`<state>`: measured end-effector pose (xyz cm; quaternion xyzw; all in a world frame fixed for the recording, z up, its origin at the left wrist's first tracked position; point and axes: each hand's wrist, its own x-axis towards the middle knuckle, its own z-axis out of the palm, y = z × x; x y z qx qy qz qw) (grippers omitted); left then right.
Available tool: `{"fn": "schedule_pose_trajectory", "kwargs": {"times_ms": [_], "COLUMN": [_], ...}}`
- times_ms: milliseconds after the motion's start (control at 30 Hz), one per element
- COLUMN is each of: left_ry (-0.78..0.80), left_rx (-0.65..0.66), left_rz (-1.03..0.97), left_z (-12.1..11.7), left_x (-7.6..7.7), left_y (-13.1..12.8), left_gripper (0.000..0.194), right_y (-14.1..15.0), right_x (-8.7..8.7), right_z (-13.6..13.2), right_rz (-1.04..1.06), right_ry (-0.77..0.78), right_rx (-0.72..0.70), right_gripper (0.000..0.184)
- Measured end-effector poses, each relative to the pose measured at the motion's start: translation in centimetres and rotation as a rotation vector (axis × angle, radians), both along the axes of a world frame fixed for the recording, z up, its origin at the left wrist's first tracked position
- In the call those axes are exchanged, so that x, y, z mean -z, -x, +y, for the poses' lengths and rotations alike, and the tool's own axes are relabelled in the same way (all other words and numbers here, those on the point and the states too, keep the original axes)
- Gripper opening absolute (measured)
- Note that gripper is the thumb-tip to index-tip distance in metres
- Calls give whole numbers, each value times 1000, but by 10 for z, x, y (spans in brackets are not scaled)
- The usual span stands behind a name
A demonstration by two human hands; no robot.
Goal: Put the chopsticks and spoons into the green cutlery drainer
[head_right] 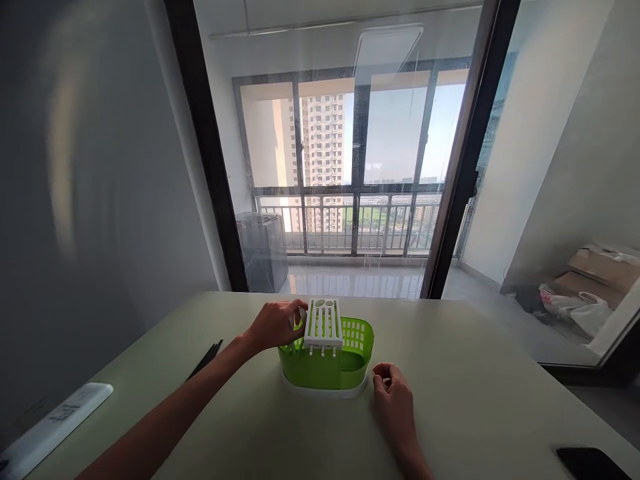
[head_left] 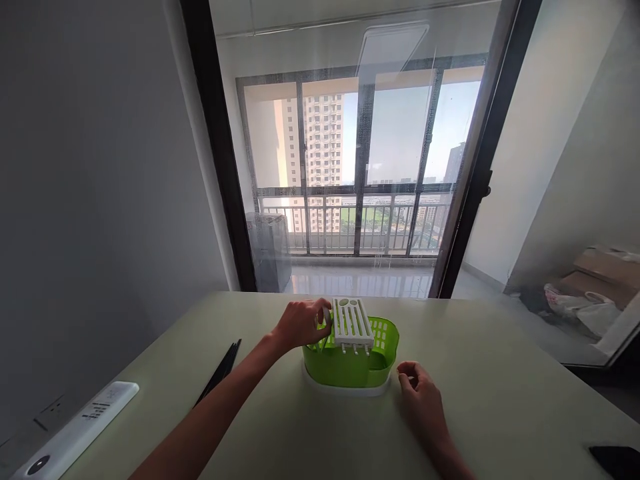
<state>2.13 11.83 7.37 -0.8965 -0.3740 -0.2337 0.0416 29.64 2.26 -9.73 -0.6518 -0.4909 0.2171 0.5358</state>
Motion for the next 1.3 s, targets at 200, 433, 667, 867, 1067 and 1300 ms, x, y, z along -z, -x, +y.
{"fn": "schedule_pose_trajectory", "kwargs": {"times_ms": [200,433,667,867,1067,1300], "left_ry": [9,3,-36,-80,-110,201], "left_rx": [7,-43,-133,-269,-568,-679], "left_rz": [5,-50,-174,-370,-682,-870], "left_z": [-4,0,0,6,14,18], "left_x": [-1,5,4,-25,-58,-39], "left_y": [-4,-4,-9,-3,32,89], "left_gripper": [23,14,15,17,31,42], "right_y": [0,1,1,2,3,4], "right_x": [-1,-2,0,-2,-5,-8], "right_z": [0,-1,-1,-1,-2,-4], "right_rz": [-8,-11,-29,-30,-28,-16], "right_ry": [41,65,53,43,51,73], "right_rx": [-39,-51,-39,-34,-38,-46], "right_gripper": [23,20,19,19,21,21]}}
